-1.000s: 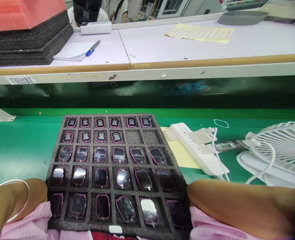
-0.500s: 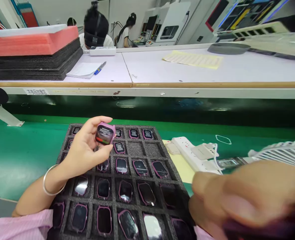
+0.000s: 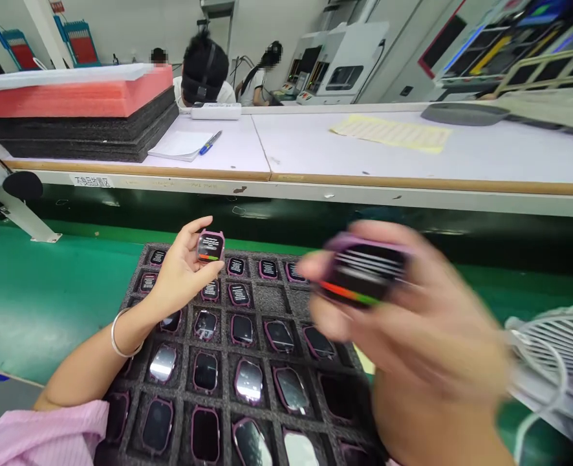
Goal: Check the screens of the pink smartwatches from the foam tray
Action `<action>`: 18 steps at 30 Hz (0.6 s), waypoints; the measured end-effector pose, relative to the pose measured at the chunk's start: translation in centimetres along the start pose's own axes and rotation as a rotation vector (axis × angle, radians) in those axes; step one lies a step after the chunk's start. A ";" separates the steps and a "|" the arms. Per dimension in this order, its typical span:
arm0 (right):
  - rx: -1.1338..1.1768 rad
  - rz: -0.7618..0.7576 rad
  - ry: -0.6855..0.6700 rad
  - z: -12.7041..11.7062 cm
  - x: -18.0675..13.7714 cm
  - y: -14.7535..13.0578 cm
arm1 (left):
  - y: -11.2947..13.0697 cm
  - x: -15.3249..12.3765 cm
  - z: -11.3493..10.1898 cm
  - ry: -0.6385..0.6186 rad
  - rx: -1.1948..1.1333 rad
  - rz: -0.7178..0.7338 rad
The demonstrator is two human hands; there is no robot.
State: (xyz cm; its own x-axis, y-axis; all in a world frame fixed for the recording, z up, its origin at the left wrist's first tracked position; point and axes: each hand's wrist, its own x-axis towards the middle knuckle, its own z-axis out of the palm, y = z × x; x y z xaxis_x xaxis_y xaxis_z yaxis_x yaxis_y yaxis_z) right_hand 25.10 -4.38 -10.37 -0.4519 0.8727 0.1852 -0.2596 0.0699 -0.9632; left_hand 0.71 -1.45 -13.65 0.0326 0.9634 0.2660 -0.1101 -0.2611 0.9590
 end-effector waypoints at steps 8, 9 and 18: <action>0.272 0.213 -0.061 0.5 6.7 5.9 | -0.8 0.2 -0.4 -0.019 0.007 -0.039; 0.265 0.210 -0.065 0.4 6.6 6.2 | -0.9 0.2 -0.3 -0.024 0.015 -0.042; 0.213 0.129 -0.053 0.4 6.7 6.2 | -0.9 0.1 0.2 -0.052 -0.050 -0.131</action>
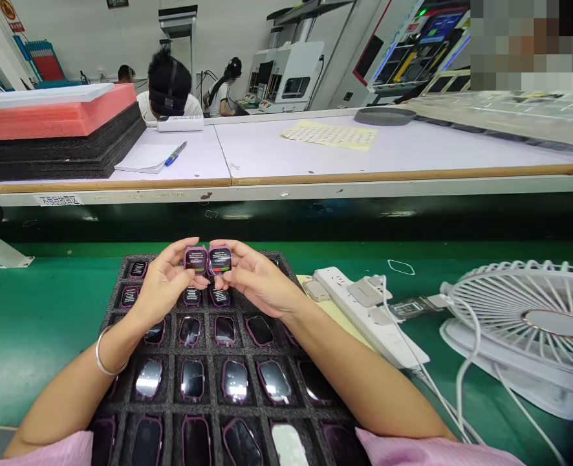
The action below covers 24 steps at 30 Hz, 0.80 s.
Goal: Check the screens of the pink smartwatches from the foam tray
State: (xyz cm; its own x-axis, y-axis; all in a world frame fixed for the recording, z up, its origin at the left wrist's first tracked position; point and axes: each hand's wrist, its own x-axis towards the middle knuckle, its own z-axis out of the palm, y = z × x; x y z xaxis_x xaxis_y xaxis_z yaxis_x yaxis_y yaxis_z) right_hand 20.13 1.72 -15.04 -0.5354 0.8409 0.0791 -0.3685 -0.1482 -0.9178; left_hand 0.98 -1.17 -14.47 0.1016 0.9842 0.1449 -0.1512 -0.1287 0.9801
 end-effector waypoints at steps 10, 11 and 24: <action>-0.001 -0.022 0.031 -0.2 0.3 0.6 | 0.2 -0.2 0.2 -0.001 -0.030 -0.059; -0.001 -0.025 0.036 -0.2 0.3 0.6 | 0.2 -0.2 0.3 0.001 -0.024 -0.059; 0.025 -0.055 0.011 -0.3 1.4 -0.7 | 1.9 1.4 0.5 0.025 -0.087 -0.038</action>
State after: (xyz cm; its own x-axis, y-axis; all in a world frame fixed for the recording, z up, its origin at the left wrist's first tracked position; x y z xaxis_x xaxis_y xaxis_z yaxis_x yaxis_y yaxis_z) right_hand 19.84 3.16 -14.41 -0.5055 0.8538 0.1244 -0.4161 -0.1150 -0.9020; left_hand 1.33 -0.09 -12.36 0.0843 0.9911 0.1033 -0.2324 -0.0812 0.9692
